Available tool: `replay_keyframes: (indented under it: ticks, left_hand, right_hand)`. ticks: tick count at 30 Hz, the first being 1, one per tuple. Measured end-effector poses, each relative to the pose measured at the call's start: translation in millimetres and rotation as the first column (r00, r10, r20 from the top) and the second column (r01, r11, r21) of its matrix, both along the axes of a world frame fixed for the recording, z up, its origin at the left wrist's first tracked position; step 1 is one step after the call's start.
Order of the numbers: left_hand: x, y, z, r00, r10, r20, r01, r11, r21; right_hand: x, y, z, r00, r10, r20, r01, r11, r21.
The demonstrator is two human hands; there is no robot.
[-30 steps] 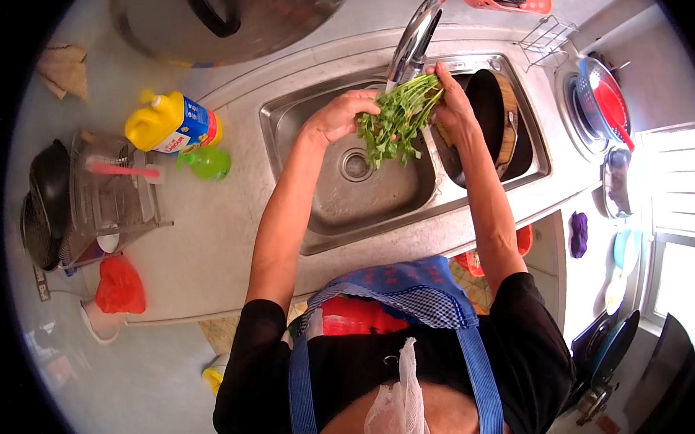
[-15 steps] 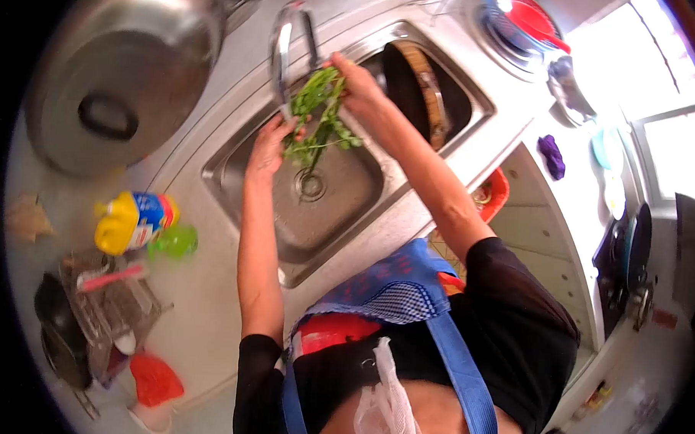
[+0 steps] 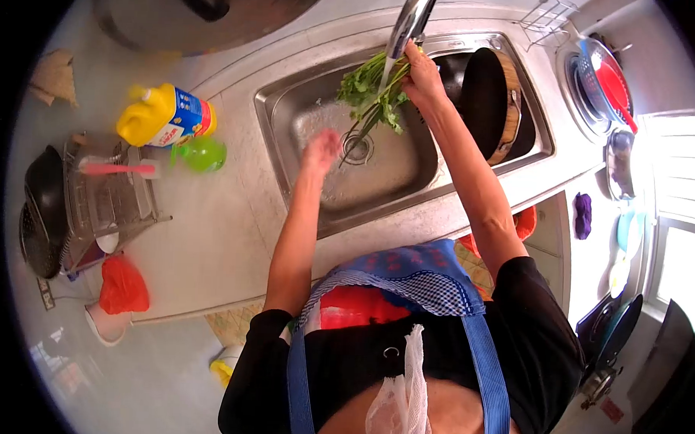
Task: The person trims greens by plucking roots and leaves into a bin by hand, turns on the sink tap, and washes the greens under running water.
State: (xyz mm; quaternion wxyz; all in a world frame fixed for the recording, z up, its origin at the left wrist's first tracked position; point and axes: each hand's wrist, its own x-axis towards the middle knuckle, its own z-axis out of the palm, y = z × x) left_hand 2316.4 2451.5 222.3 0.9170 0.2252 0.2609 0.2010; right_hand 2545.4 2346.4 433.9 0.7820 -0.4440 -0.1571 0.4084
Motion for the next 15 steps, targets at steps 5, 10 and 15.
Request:
replay_keyframes:
  ticks: [5, 10, 15]
  left_hand:
    - [-4, -95, 32, 0.902, -0.161, -0.402, 0.154, 0.987, -0.05]
    - [10, -102, 46, 0.776, -0.524, -0.351, 0.579, 0.813, 0.065]
    - [13, -76, -7, 0.315, -0.038, -0.948, 0.949, -0.006, 0.316]
  right_hand:
    - [-4, 1, -1, 0.997, -0.022, -0.07, 0.021, 1.0, -0.013]
    - [-4, -7, 7, 0.997, -0.074, -0.032, 0.075, 0.997, 0.018]
    - [3, -39, 19, 0.956, -0.123, 0.265, 0.138, 0.99, -0.041]
